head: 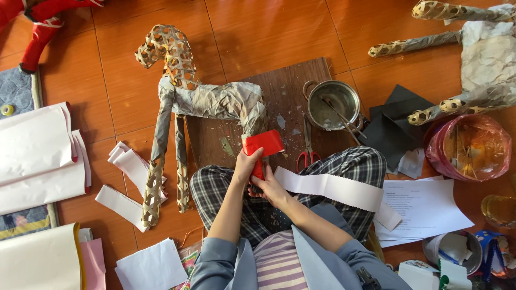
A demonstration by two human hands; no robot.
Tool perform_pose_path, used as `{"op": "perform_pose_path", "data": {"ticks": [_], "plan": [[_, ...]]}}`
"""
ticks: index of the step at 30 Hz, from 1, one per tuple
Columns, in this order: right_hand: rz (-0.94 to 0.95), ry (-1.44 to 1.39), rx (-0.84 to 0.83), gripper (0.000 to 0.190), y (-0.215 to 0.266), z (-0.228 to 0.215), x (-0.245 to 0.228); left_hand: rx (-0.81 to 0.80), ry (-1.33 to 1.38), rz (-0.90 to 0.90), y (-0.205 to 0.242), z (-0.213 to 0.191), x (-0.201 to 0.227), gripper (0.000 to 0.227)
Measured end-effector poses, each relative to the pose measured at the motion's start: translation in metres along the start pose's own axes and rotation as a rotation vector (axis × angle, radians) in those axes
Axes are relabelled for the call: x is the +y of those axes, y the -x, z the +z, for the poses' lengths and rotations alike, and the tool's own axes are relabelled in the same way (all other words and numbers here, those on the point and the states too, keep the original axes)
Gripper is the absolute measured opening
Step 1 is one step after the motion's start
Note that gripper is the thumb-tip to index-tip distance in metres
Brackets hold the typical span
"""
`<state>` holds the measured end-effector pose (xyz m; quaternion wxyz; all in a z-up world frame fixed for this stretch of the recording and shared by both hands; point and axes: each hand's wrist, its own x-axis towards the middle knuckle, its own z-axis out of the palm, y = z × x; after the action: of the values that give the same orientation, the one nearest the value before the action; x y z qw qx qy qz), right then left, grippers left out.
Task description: Wrapping red and white paper strips around the legs of a papier-mache giraffe figure using glue.
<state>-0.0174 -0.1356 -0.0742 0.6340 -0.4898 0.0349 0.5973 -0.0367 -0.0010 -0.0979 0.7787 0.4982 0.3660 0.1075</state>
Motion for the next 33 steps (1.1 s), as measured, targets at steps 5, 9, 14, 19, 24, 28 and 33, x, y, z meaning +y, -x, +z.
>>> {"op": "perform_pose_path", "data": {"ticks": [5,9,14,19,24,28,33], "plan": [[0.005,-0.017,-0.003,0.086,0.003,0.003,-0.005,0.058,-0.134,0.061,-0.011,-0.005,-0.021,0.049],[0.042,0.13,0.049,0.085,0.002,0.003,-0.013,0.161,-0.353,0.124,0.001,0.007,0.004,0.081],[-0.504,1.034,0.382,0.045,-0.019,-0.047,0.006,0.197,-0.49,0.092,0.0,0.011,0.011,0.101],[-0.89,1.298,0.426,0.059,-0.059,-0.026,-0.02,0.208,-0.546,0.073,-0.011,0.002,-0.016,0.099],[-0.151,0.745,0.351,0.093,-0.155,-0.041,-0.033,0.107,-0.486,-0.021,-0.001,0.006,0.021,0.105],[0.059,0.341,0.236,0.089,-0.15,-0.04,-0.067,-0.003,-0.415,-0.058,0.005,0.007,0.033,0.119],[0.144,-0.224,0.023,0.062,-0.161,-0.045,-0.072,-0.117,-0.244,-0.091,0.006,0.006,0.043,0.121]]}}
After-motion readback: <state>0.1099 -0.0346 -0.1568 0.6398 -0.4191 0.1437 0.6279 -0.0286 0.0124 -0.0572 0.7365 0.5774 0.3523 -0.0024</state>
